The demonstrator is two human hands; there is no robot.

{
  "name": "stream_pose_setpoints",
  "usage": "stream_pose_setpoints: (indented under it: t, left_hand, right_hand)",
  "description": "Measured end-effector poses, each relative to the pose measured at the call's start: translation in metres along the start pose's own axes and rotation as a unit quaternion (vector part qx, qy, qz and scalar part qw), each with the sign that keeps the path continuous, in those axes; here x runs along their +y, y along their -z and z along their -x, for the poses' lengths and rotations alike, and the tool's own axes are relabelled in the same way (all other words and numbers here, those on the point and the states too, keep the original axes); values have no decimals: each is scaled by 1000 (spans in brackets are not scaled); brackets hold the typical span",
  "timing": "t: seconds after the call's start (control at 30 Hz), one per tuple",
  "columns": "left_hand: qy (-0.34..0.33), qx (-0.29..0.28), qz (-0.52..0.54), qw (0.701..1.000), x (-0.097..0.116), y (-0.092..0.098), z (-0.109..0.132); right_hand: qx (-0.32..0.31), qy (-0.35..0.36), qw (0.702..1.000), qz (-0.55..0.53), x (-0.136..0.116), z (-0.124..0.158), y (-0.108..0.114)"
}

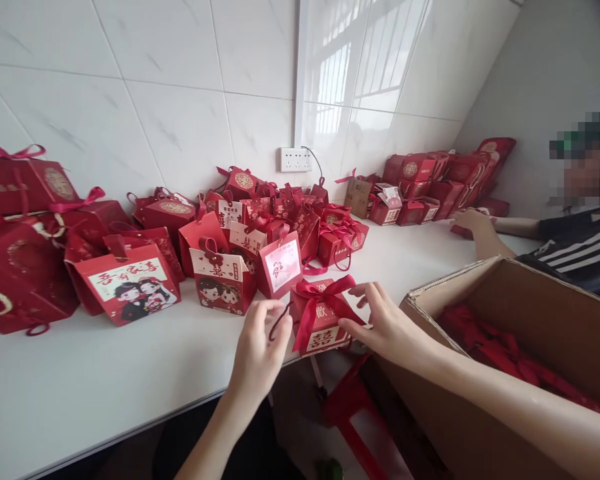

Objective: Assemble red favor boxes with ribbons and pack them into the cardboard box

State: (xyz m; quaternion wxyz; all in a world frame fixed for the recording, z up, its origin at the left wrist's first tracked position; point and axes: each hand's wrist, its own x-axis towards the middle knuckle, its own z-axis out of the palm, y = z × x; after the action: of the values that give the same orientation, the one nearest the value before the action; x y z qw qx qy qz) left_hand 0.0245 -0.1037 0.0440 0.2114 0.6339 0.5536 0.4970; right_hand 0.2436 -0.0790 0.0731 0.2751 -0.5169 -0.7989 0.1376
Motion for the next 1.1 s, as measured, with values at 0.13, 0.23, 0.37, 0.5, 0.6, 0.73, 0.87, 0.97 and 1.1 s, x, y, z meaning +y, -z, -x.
stream_pose_setpoints:
  t: [0.13, 0.23, 0.37, 0.5, 0.6, 0.73, 0.87, 0.97, 1.1]
  left_hand:
    - [-73, -74, -20, 994, 5, -5, -16]
    - [-100, -104, -21, 989, 7, -9, -13]
    - [-129, -105, -25, 986, 8, -12, -9]
    - [-113, -46, 20, 992, 17, -19, -19]
    - [-114, -88, 27, 989, 28, -31, -29]
    - [-116, -166, -26, 979, 31, -46, -36]
    - [-125, -227, -4, 966, 22, -44, -43]
    - [-124, -273, 35, 954, 17, -37, -51]
    - [-109, -282, 71, 951, 17, -33, -55]
  right_hand:
    - [69, 227, 967, 97, -14, 10, 1]
    - [53, 340, 924, 167, -24, 15, 0]
    - [41, 383, 894, 228, -26, 14, -2]
    - [26, 373, 910, 181, -21, 10, -1]
    - [11, 358, 925, 127, -20, 11, 1]
    - [2, 345, 936, 66, -21, 13, 4]
    - [-15, 354, 935, 28, -21, 14, 8]
    - [-30, 353, 935, -5, -21, 14, 11]
    - [-63, 331, 940, -58, -23, 15, 14]
